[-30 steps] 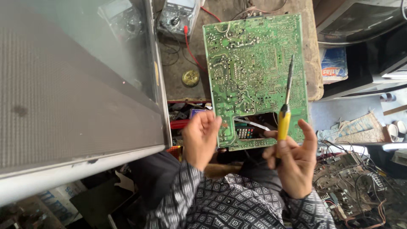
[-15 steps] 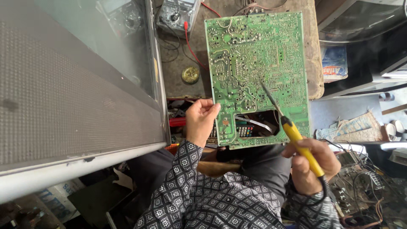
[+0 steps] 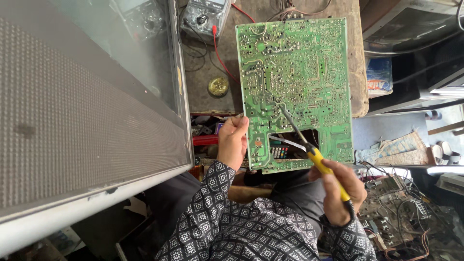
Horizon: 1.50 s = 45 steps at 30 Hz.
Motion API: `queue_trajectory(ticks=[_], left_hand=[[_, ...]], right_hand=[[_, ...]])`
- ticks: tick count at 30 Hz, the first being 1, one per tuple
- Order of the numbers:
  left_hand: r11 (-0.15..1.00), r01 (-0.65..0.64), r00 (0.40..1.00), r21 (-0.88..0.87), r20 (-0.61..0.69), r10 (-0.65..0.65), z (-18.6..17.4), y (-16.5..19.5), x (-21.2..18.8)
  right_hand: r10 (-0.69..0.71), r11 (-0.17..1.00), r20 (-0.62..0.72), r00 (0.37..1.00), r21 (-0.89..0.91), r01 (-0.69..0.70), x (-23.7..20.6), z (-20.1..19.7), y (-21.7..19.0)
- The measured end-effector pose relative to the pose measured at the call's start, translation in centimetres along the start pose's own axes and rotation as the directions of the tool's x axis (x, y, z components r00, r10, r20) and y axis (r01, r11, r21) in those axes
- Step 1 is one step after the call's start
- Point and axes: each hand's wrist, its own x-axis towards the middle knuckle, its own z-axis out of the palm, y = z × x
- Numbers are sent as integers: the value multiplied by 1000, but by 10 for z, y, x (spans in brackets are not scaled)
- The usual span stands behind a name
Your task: The person uses a soldering iron to apply heat to multiple points on a green circuit board. The board is held steady with the left hand while the right hand manipulates the soldering iron across various solder joints.
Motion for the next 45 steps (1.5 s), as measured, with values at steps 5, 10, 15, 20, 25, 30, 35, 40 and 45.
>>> queue_trajectory(ticks=[5, 10, 15, 20, 25, 30, 35, 40, 45], left_hand=[[991, -7, 998, -133, 68, 16, -10, -13, 8], [977, -48, 988, -208, 132, 77, -18, -19, 16], [980, -25, 990, -196, 130, 52, -21, -19, 22], [979, -50, 982, -198, 167, 84, -25, -19, 24], [982, -37, 987, -183, 148, 65, -28, -21, 24], [981, -31, 977, -194, 203, 71, -34, -22, 28], [978, -13, 974, -207, 220, 59, -35, -21, 30], [976, 0, 975, -218, 215, 48, -34, -20, 28], [975, -1, 975, -221, 218, 51, -33, -20, 27]], right_hand=[[88, 984, -1, 996, -154, -87, 6, 10, -4], [151, 950, 13, 988, -276, -142, 13, 15, -6], [149, 933, 18, 989, -334, -135, 19, 18, -1], [137, 933, 32, 990, -339, -118, 19, 19, 4], [177, 935, 33, 984, -319, -157, 18, 20, 6], [161, 932, 51, 986, -338, -134, 21, 18, 3], [131, 935, 63, 989, -340, -102, 22, 17, 3], [198, 943, 29, 980, -278, -182, 17, 14, 11], [226, 972, 10, 974, -76, -224, 15, 9, 27]])
